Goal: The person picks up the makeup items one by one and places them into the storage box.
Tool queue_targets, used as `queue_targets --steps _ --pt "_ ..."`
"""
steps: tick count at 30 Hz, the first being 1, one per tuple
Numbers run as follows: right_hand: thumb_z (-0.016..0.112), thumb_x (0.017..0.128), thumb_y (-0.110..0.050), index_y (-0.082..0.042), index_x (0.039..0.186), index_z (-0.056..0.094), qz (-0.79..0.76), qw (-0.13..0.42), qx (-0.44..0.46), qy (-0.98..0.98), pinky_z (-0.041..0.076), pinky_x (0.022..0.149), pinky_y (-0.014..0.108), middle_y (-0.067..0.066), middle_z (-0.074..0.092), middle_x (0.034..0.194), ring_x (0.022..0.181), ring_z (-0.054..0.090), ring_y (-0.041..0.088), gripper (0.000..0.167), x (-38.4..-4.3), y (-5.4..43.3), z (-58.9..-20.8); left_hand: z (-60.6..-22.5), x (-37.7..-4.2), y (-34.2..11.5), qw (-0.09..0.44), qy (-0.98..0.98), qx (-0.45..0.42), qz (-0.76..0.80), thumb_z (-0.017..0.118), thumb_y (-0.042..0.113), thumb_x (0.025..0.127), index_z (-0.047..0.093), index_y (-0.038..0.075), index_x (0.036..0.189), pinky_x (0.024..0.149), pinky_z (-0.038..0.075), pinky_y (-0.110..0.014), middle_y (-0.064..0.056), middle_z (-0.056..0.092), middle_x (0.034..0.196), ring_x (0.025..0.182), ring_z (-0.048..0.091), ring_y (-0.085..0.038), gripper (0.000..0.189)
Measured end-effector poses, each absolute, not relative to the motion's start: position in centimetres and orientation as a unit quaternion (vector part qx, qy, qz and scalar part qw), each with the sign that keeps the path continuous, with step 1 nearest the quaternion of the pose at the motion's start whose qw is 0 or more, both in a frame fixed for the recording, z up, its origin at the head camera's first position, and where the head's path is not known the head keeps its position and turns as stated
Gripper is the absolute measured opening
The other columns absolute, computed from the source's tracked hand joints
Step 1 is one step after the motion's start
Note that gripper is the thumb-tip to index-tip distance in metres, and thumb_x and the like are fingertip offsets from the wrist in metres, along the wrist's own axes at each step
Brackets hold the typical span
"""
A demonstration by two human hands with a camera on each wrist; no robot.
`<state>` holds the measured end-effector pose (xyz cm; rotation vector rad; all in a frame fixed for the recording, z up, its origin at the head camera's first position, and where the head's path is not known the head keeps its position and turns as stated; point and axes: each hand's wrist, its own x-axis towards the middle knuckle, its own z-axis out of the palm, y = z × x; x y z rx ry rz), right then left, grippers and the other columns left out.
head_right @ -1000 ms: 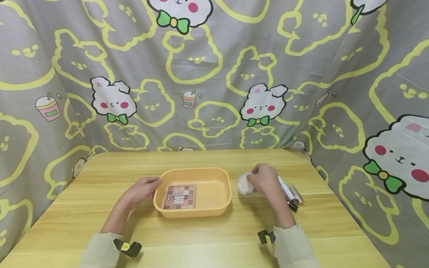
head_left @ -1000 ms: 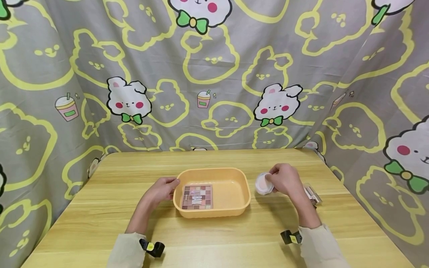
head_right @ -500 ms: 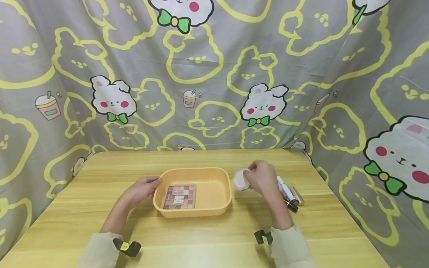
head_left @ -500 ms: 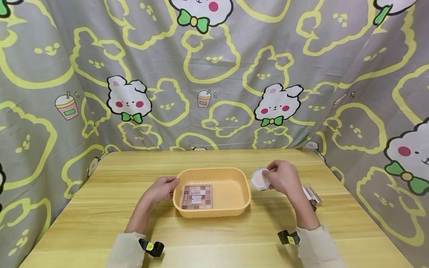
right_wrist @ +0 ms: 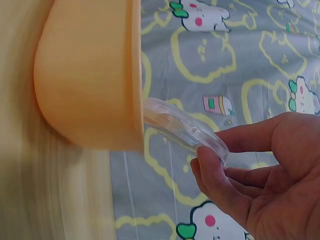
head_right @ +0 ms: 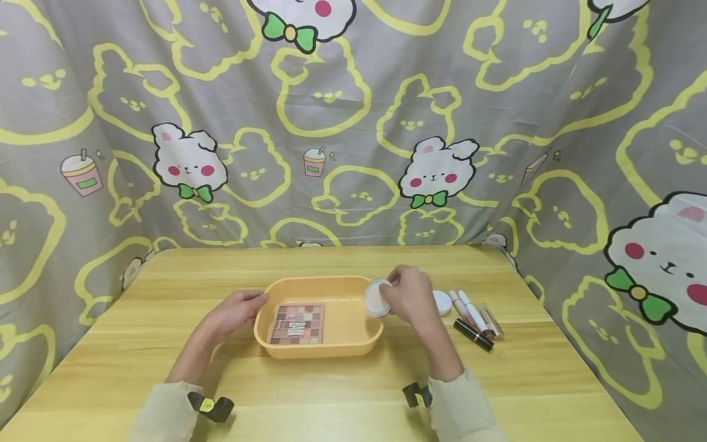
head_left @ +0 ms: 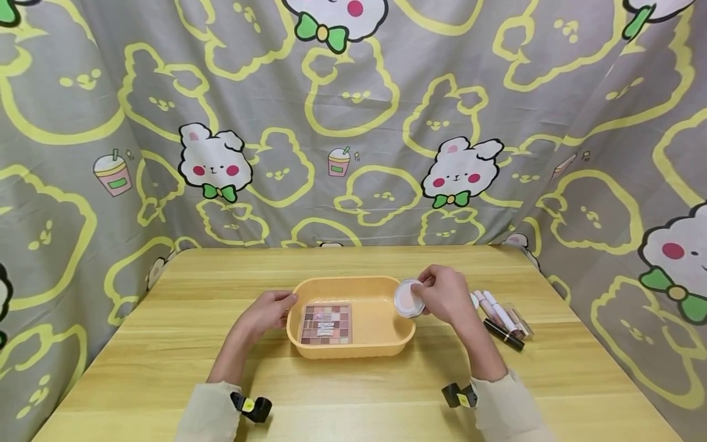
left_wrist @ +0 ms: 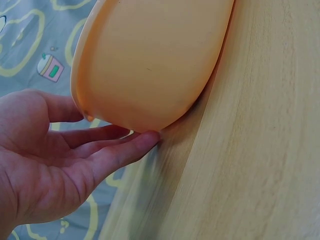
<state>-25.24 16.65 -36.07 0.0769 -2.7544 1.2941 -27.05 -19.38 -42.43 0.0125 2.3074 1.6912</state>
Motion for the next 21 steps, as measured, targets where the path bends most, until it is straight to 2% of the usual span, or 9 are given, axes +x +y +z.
queue_targets --steps 2,9,16,21 --pt "0.068 0.091 -0.012 0.004 0.102 0.067 0.429 0.048 0.03 -0.902 0.059 0.05 0.033 0.016 0.072 0.087 0.054 0.069 0.022 0.02 -25.3 16.0 -36.2 -42.5 -27.1 -19.4 0.141 0.799 0.006 0.585 0.044 0.022 0.109 0.044 -0.011 0.146 0.077 0.057 -0.027 -0.025 0.066 0.124 0.099 0.066 -0.018 0.05" --pt "0.071 0.089 -0.011 0.0 0.1 0.069 0.423 0.044 0.038 -0.904 0.057 0.047 0.03 0.014 0.072 0.085 0.05 0.066 0.019 0.016 -25.1 13.9 -36.8 -42.4 -27.0 -19.4 0.142 0.801 -0.001 0.581 0.045 0.023 0.109 0.044 -0.009 0.147 0.082 0.058 -0.029 -0.025 0.065 0.129 0.109 0.066 -0.023 0.05" --pt "0.075 0.087 -0.009 -0.001 0.095 0.068 0.407 0.048 0.058 -0.91 0.053 0.042 0.028 0.011 0.07 0.08 0.048 0.064 0.019 0.013 -24.8 12.3 -37.9 -42.4 -27.1 -19.3 0.142 0.799 -0.004 0.585 0.045 0.022 0.109 0.042 -0.01 0.148 0.083 0.059 -0.03 -0.026 0.064 0.13 0.111 0.066 -0.025 0.051" --pt "0.078 0.085 -0.009 -0.003 0.089 0.069 0.378 0.063 0.073 -0.921 0.052 0.047 0.025 0.008 0.069 0.077 0.058 0.063 0.015 0.011 -24.8 11.5 -38.6 -42.3 -26.9 -19.2 0.144 0.796 0.001 0.588 0.045 0.022 0.108 0.041 -0.012 0.148 0.085 0.059 -0.032 -0.029 0.062 0.131 0.113 0.066 -0.027 0.052"
